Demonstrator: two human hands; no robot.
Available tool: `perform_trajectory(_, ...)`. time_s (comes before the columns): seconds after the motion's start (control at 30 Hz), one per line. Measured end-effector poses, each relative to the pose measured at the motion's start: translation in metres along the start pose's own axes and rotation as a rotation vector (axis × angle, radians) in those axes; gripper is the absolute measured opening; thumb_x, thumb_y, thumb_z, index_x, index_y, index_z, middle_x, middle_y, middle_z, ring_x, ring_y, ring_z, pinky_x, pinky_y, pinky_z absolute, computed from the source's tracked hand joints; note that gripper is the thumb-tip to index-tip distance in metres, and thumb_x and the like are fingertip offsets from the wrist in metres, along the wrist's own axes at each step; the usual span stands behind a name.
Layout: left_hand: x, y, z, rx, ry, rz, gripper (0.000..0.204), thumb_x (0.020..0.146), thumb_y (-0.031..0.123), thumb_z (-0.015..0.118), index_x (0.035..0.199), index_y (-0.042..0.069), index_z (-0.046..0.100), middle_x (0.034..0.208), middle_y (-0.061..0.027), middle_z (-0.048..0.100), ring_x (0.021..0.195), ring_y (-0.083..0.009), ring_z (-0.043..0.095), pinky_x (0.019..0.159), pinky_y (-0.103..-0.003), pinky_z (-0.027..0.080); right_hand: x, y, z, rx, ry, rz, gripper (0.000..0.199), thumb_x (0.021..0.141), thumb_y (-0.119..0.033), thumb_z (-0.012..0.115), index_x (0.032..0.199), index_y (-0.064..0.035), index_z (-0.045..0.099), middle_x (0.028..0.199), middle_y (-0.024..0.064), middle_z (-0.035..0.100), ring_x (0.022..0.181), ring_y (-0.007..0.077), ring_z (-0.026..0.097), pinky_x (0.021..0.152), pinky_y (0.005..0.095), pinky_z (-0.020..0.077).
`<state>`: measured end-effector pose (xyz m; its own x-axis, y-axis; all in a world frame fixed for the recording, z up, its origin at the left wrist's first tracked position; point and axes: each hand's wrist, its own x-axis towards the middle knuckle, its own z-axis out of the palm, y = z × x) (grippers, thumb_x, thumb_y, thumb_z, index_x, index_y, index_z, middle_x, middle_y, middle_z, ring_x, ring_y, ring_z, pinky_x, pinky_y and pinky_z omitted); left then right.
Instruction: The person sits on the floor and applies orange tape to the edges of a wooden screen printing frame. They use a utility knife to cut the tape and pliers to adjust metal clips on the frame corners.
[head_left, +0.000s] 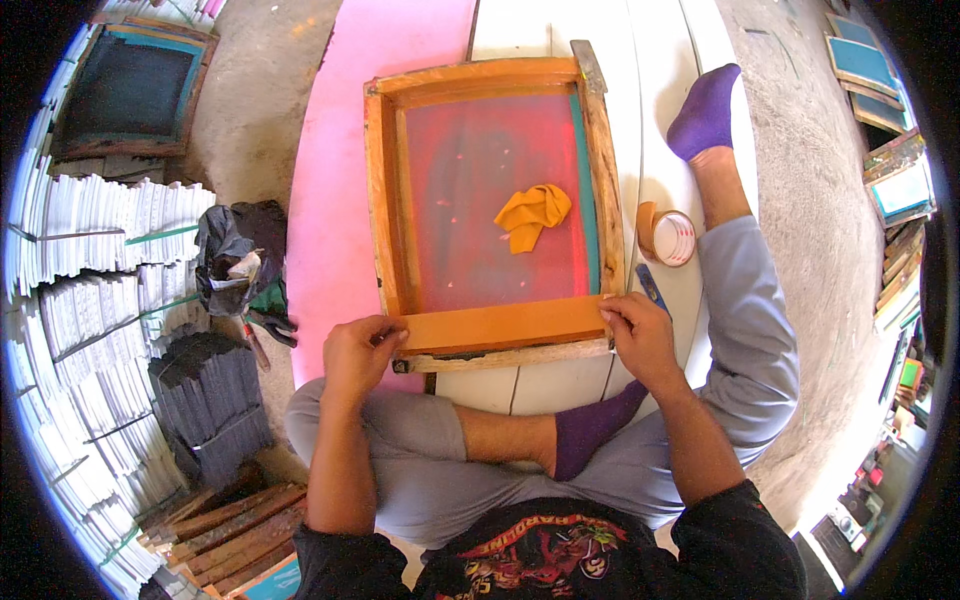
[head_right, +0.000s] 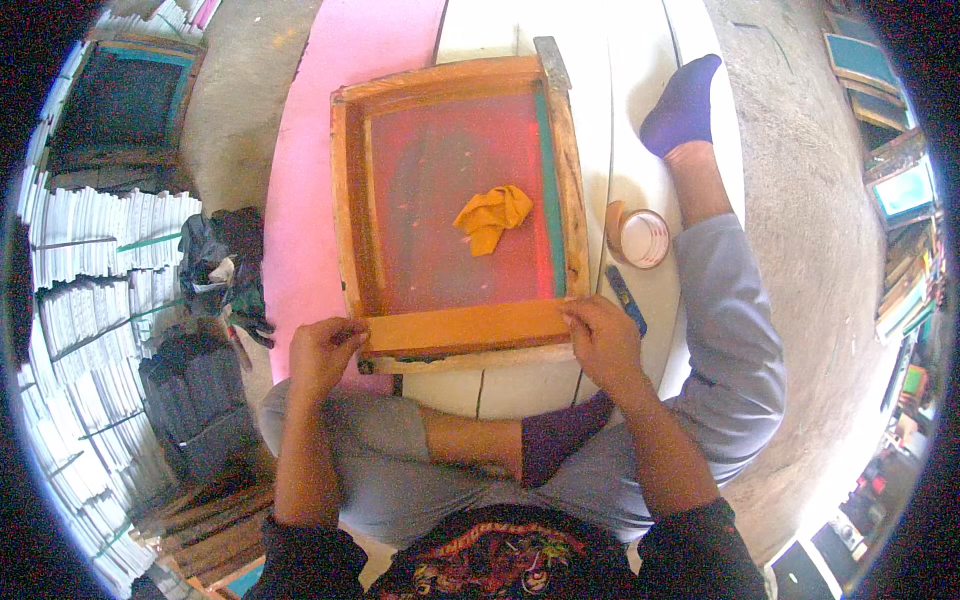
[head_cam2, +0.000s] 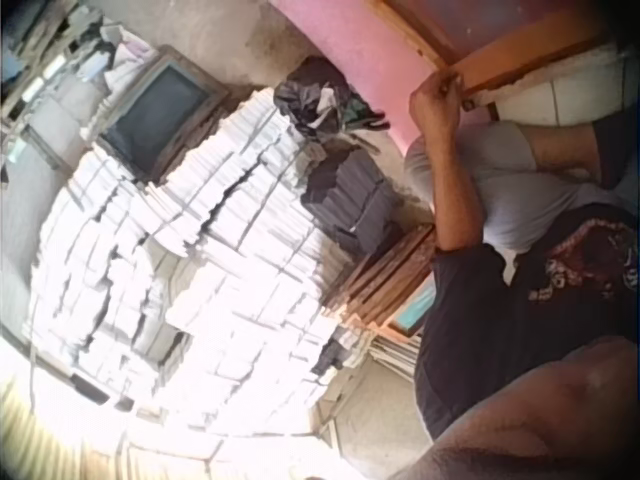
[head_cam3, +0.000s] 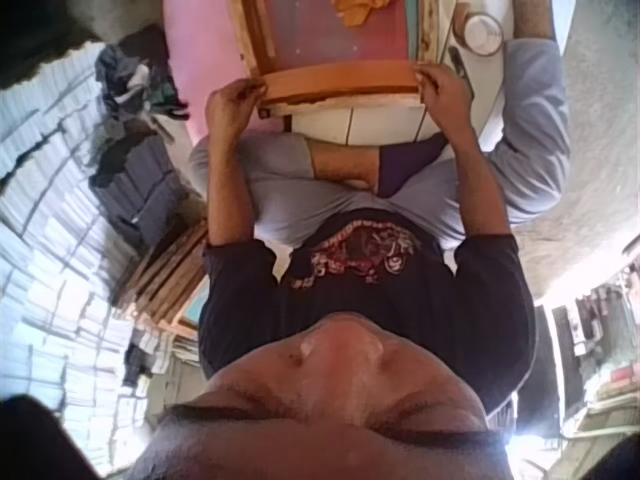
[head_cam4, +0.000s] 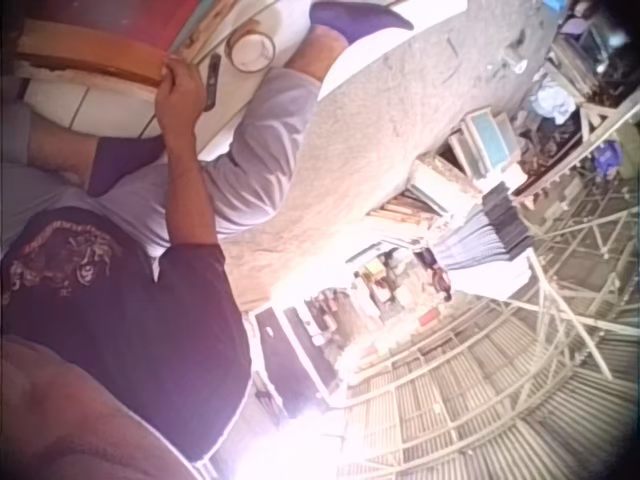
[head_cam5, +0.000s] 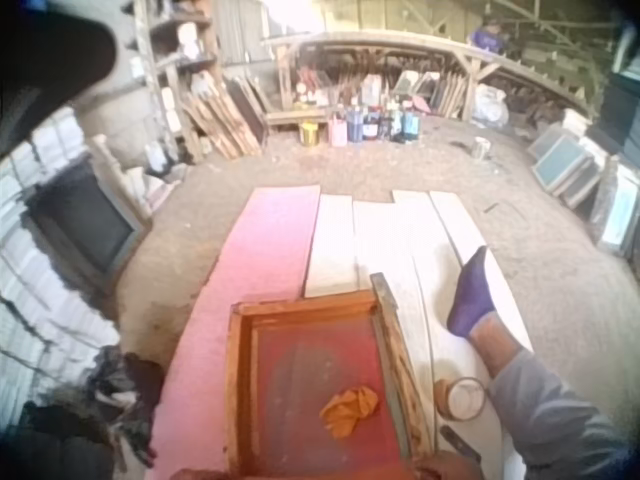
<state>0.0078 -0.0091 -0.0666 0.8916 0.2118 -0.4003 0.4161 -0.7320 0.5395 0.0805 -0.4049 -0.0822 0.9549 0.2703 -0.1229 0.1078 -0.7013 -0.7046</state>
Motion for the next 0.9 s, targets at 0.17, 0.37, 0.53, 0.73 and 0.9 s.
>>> perform_trajectory(0.17,0.004,-0.003,0.000,-0.113,-0.102,-0.025,0.022,0.085,0.012,0.079,0.103,-0.001,0.077,0.086,-0.0154,0.077,0.078,-0.0206,0.075,0.072,-0.033,0.058,0.003,-0.007,-0.006,-0.020,-0.043,0.030,0.013,0.088,-0.001,0.069,0.100,0.0015,0.073,0.088,0.0159,0.069,0.081,0.0308,0.068,0.073,0.0360,0.0522)
perform_trajectory(0.37,0.004,-0.003,-0.005,-0.093,-0.125,0.043,0.019,0.083,0.012,0.078,0.099,0.000,0.078,0.081,-0.0184,0.073,0.070,-0.0278,0.071,0.068,-0.035,0.055,0.001,-0.011,-0.011,-0.049,-0.147,0.082,0.014,0.089,-0.001,0.067,0.101,0.0003,0.074,0.089,0.0157,0.069,0.081,0.0307,0.069,0.074,0.0371,0.0530)
perform_trajectory(0.53,0.002,0.002,-0.009,-0.065,-0.242,0.015,0.018,0.084,0.010,0.077,0.099,0.001,0.078,0.083,-0.0185,0.073,0.072,-0.0285,0.071,0.069,-0.037,0.055,-0.001,-0.008,-0.013,-0.072,-0.206,0.054,0.016,0.090,-0.003,0.066,0.103,-0.0018,0.075,0.089,0.0144,0.069,0.082,0.0316,0.069,0.074,0.0384,0.0536)
perform_trajectory(0.73,0.002,0.005,-0.009,-0.041,-0.290,0.078,0.018,0.084,0.010,0.076,0.100,0.001,0.078,0.085,-0.0201,0.072,0.074,-0.0316,0.071,0.071,-0.038,0.055,-0.005,-0.008,-0.013,-0.190,-0.293,0.093,0.018,0.090,-0.008,0.067,0.104,-0.0073,0.077,0.087,0.0116,0.067,0.082,0.0323,0.068,0.072,0.0398,0.0533)
perform_trajectory(0.9,0.003,0.007,-0.007,0.020,-0.336,0.067,0.020,0.084,0.010,0.075,0.101,0.001,0.078,0.086,-0.0218,0.071,0.078,-0.0354,0.071,0.075,-0.040,0.055,-0.006,-0.011,-0.012,-0.303,-0.390,0.139,0.022,0.092,-0.014,0.063,0.109,-0.0148,0.077,0.099,0.0111,0.068,0.087,0.0336,0.070,0.076,0.0452,0.0557)
